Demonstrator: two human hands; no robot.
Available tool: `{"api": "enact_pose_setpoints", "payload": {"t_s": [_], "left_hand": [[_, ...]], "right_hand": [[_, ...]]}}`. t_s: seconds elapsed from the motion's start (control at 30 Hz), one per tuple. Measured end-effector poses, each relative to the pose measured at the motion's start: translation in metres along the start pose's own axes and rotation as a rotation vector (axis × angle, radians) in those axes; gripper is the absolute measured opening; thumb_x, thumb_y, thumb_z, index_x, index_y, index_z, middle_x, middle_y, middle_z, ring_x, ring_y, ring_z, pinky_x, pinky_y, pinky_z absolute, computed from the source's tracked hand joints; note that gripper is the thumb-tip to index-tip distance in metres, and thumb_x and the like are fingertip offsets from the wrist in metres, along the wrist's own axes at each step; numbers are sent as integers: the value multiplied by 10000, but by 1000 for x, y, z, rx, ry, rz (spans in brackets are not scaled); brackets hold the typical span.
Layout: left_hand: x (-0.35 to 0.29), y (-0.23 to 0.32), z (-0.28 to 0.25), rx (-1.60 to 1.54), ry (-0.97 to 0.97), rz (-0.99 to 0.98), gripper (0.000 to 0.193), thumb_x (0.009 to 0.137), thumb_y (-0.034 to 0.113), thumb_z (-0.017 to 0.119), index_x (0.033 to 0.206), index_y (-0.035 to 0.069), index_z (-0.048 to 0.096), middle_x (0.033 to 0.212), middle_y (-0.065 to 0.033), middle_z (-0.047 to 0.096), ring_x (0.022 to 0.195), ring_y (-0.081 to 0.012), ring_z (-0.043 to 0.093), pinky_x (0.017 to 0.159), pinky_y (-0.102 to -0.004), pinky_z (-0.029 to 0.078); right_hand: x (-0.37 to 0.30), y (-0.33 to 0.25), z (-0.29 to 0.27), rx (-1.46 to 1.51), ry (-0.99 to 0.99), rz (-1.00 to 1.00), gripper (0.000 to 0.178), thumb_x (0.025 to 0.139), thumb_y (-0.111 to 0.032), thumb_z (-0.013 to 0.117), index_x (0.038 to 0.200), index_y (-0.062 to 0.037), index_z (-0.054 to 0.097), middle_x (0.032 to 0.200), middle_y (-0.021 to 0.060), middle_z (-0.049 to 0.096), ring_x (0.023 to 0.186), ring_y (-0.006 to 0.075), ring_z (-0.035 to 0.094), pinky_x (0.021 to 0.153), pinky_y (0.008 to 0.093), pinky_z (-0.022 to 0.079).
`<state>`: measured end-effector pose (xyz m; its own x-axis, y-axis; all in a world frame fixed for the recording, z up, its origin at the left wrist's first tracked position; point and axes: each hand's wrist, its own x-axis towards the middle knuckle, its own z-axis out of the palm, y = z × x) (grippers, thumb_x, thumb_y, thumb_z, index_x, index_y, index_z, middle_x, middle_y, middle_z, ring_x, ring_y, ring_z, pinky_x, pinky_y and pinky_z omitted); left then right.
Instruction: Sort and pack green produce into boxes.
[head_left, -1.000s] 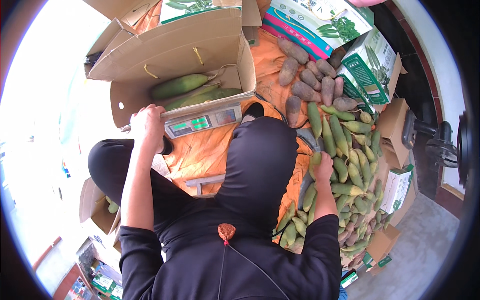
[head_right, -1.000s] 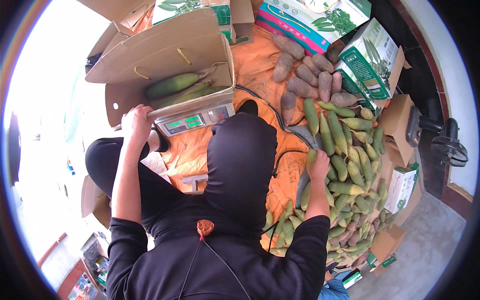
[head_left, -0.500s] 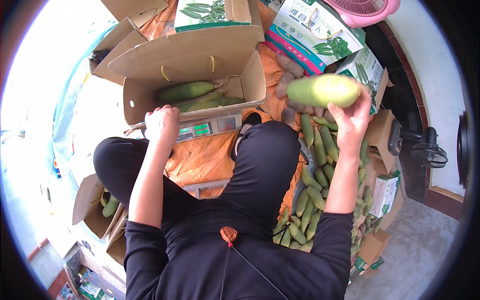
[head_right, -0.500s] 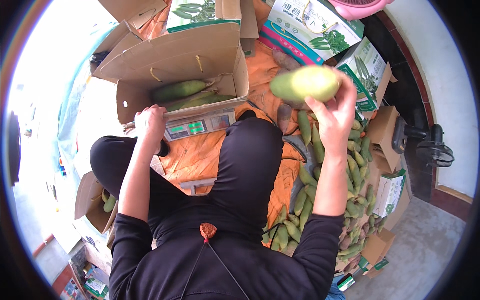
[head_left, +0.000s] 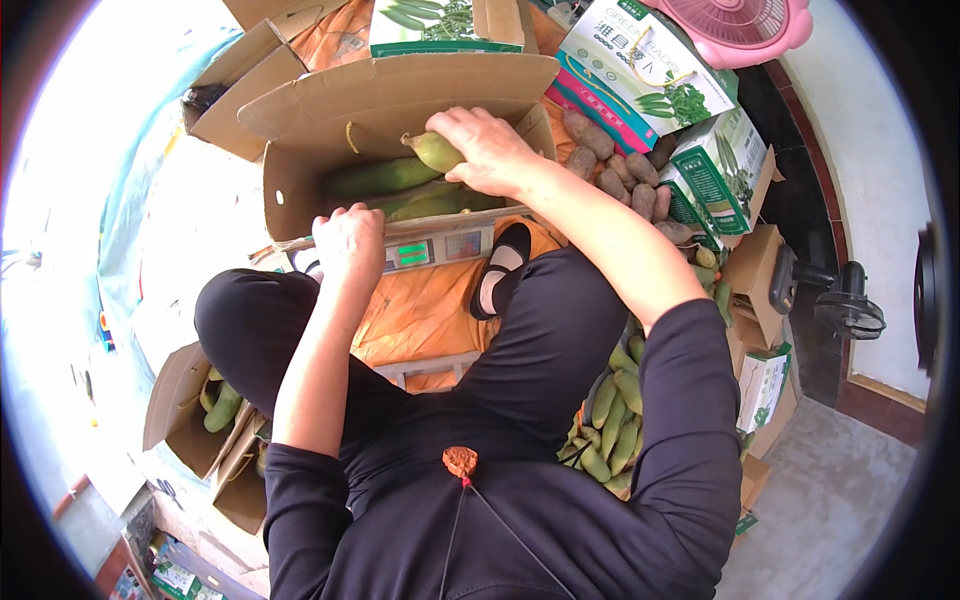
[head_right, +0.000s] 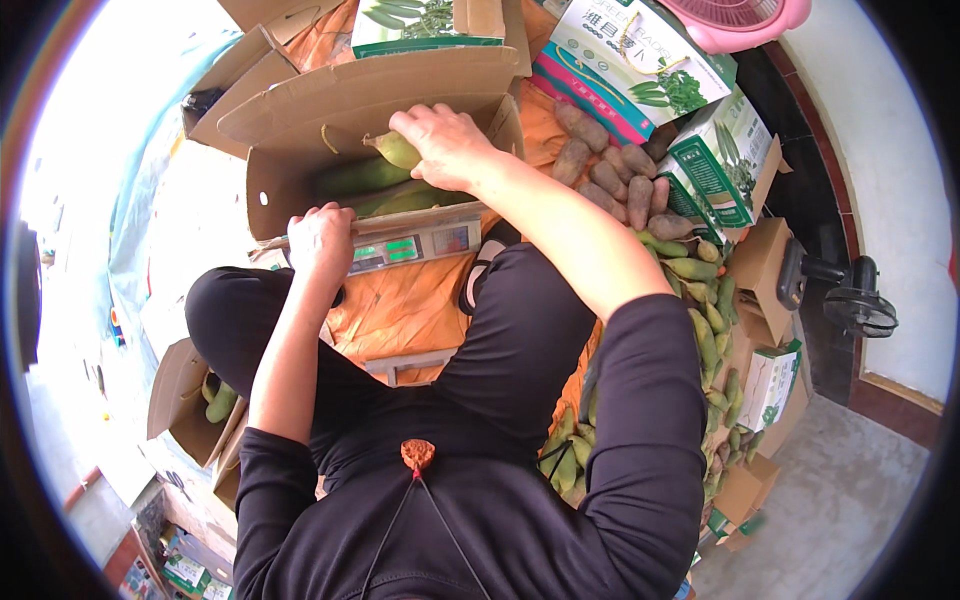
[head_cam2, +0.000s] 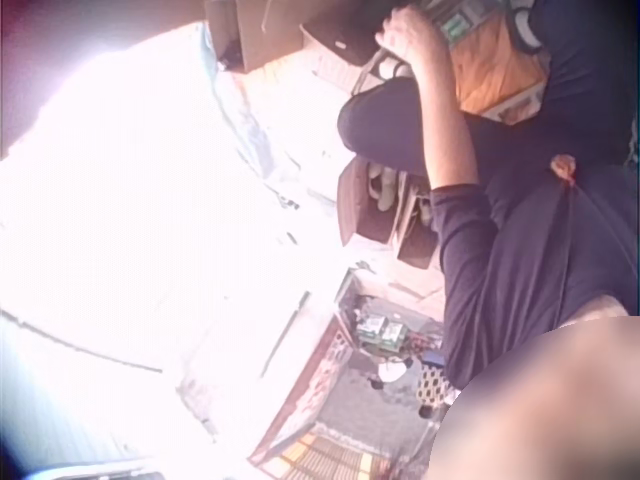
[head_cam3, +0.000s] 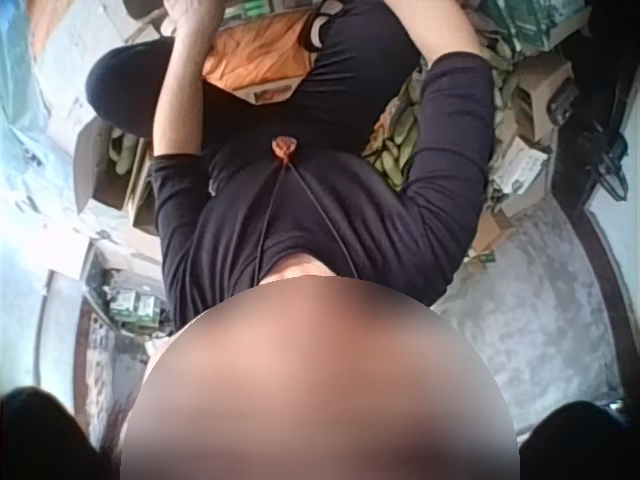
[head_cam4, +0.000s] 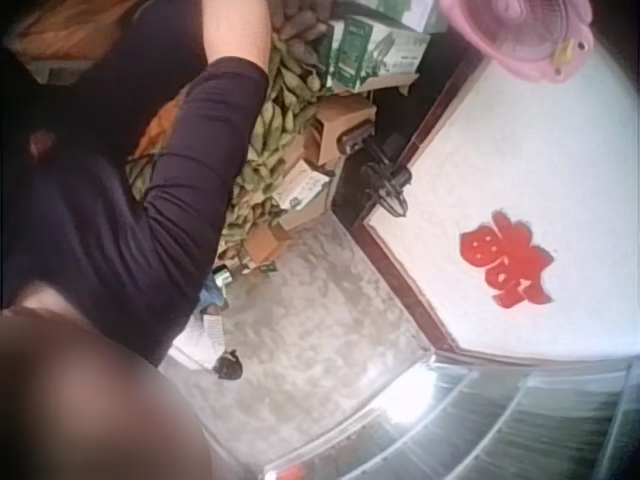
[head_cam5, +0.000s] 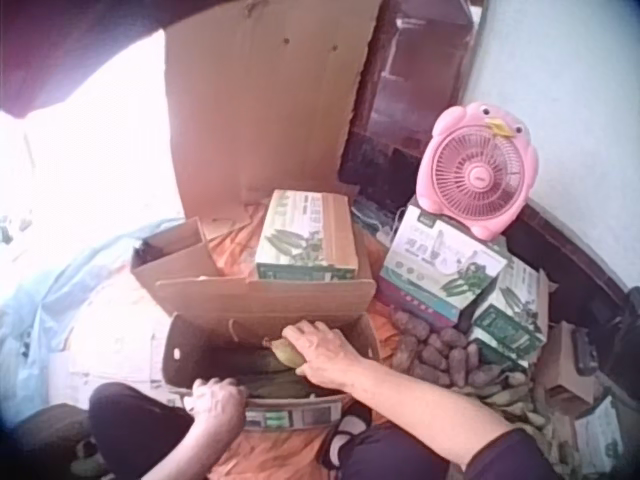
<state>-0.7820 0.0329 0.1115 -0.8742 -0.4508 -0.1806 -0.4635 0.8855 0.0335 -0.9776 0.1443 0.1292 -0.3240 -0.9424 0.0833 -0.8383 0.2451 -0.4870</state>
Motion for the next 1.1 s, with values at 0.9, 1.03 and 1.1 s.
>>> {"api": "enact_pose_setpoints", "payload": {"t_s": [0.9,1.03,1.1], "left_hand": [[19,-4,17,22,-54,35,322,792,211,648,1094,99,658,1016,-155,665,942,-319,642,825,-399,497],[24,-35,39,-69,53,188,249,766,166,650,960,10,655,836,-205,656,796,-357,635,712,-402,477],[17,-14,23,-104,10,123,238,775,179,644,954,23,657,815,-188,657,764,-335,636,699,-394,475]], "right_hand": [[-368,54,25,347,183,1054,349,853,-151,637,1183,-53,580,1043,143,668,919,206,635,803,326,493],[-448,39,95,364,6,1265,369,805,-209,666,1135,-54,609,1054,158,656,989,316,619,850,390,483],[-497,31,137,220,-135,1281,368,799,-210,673,1130,-60,616,1069,156,651,1018,314,607,874,382,475]]}}
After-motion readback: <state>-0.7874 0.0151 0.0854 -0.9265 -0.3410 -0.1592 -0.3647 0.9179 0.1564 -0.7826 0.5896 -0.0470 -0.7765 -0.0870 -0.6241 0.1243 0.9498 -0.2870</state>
